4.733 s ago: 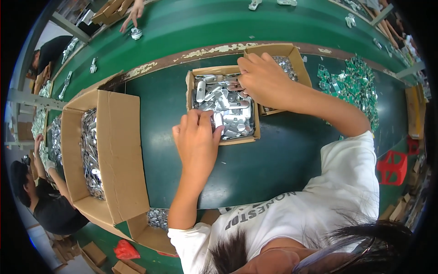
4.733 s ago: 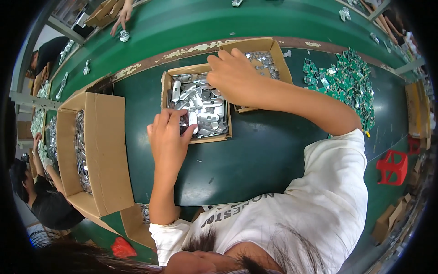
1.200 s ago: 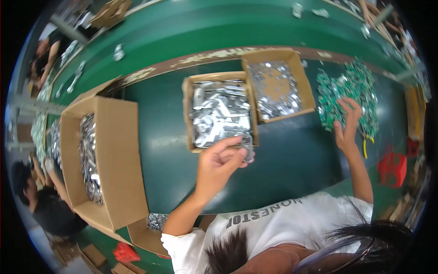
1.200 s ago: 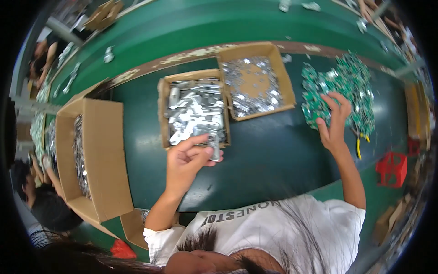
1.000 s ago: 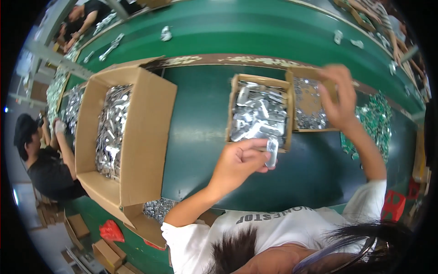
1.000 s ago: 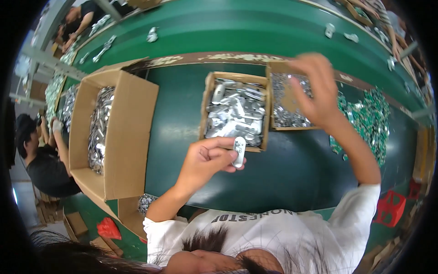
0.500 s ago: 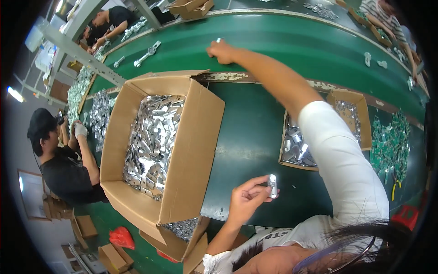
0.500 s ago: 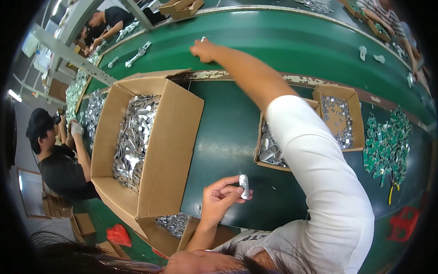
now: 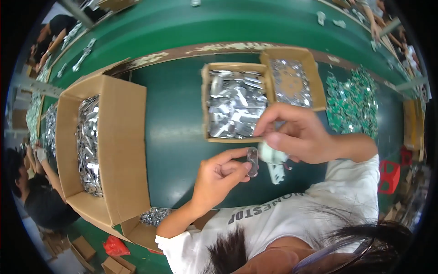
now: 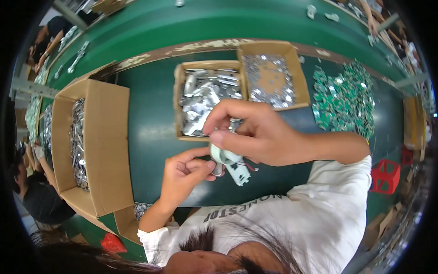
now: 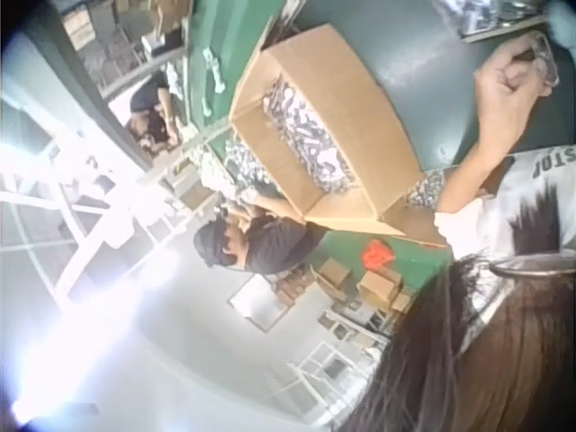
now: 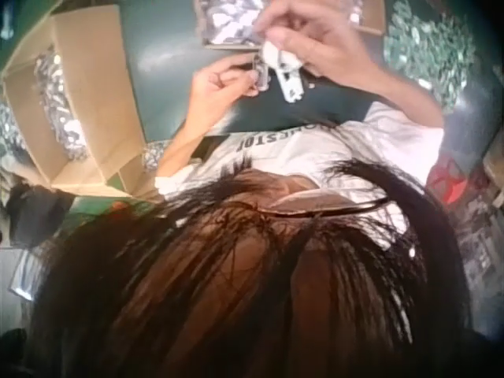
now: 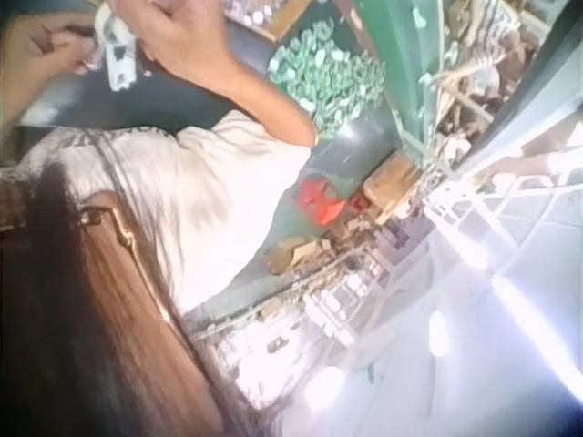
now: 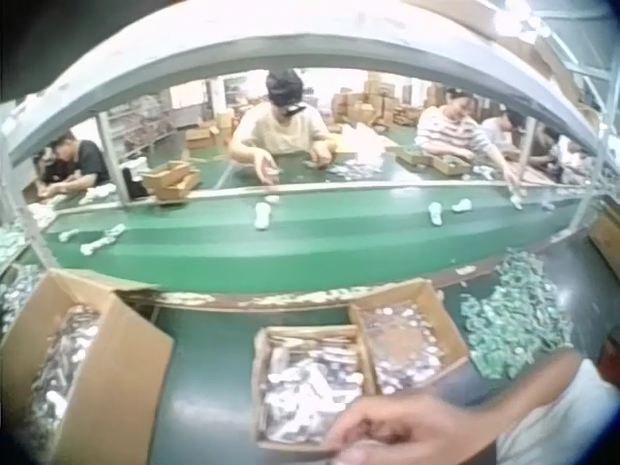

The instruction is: The person assembles small electronic components by attaching metal plates to plastic housings and managing PCB boards on a production line. The person uses pliers to attach the metal plates.

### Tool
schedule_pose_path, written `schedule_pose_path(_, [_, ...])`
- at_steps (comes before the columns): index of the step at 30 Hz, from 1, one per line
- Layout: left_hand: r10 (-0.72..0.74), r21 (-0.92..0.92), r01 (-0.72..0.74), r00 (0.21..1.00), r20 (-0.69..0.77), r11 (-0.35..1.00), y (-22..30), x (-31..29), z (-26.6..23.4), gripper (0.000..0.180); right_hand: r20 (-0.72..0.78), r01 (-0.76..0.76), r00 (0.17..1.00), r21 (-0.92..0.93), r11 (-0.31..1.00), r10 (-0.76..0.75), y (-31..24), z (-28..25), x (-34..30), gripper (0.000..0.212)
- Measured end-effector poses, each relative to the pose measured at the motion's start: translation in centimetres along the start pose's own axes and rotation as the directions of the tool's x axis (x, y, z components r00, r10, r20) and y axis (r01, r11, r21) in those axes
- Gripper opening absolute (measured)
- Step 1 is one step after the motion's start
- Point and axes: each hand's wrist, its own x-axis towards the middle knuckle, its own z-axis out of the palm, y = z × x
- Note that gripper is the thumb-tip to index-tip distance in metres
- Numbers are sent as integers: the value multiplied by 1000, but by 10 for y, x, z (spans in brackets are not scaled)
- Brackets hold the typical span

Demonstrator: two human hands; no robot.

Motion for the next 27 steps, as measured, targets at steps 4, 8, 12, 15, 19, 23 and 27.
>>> schedule_pose_path(4, [-42,7,41,999,26,999,-11,15,24,34,-173,-28,984,10,1000,29,26,-15,-13,18])
schedule_pose_path(8, [6,-51,-7,1000,-7,999,-24,20,45,28,-145,-203,962,182,962,230,30,-21,-25,16])
schedule_pose_path(12, [65,-11,-65,998,-5,998,-29,21,58,28,-185,-170,963,139,976,194,39,-28,-29,17])
schedule_pose_path(15, [45,-42,-47,998,-40,998,-30,22,64,27,-212,-128,968,50,991,136,39,-29,-30,19])
schedule_pose_path(19, [57,-80,-60,997,-46,995,-34,20,64,27,-204,-125,971,3,992,123,43,-29,-28,22])
schedule_pose_path(23, [43,-191,-45,999,-10,981,-35,19,61,28,-220,-111,969,4,994,110,45,-27,-27,23])
schedule_pose_path(27, [91,-216,-91,996,-12,972,-44,19,61,29,-240,17,970,-98,995,-40,55,-26,-24,24])
